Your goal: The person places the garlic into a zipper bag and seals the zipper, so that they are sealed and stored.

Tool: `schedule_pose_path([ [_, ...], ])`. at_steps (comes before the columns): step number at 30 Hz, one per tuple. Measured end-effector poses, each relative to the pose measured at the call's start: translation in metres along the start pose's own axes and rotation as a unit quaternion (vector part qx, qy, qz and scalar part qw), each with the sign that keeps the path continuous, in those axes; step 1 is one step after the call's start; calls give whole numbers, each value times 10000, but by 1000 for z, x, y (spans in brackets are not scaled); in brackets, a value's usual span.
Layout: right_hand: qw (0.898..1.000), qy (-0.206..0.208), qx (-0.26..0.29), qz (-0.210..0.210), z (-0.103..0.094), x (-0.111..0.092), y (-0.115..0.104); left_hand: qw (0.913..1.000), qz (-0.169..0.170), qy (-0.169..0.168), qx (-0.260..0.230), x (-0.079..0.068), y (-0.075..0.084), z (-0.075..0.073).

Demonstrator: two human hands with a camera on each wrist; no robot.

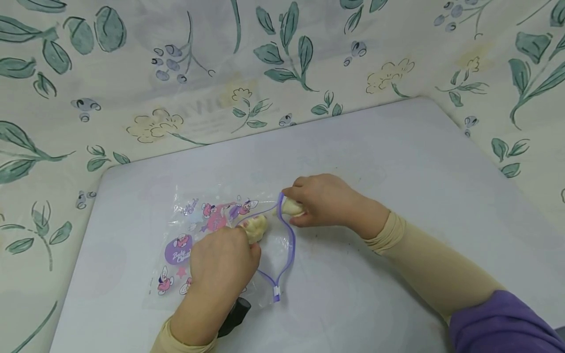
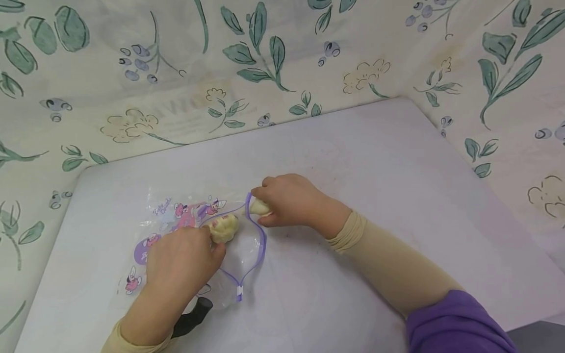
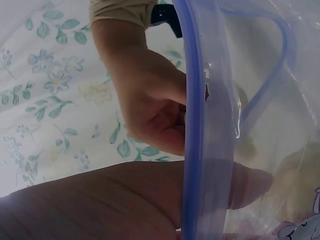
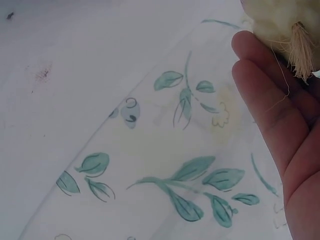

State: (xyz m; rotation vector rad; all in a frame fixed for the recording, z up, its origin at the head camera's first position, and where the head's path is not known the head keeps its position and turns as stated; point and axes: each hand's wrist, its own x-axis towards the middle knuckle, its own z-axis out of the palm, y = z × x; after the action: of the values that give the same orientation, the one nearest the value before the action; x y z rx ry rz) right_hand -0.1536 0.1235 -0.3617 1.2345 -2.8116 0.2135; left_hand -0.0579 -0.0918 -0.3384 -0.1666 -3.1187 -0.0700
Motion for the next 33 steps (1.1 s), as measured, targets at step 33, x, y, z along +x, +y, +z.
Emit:
schedule_pose_path([
  [33, 9981, -72, 584, -199, -38, -20, -20, 10000, -10, 34, 1, -1, 2, 0],
])
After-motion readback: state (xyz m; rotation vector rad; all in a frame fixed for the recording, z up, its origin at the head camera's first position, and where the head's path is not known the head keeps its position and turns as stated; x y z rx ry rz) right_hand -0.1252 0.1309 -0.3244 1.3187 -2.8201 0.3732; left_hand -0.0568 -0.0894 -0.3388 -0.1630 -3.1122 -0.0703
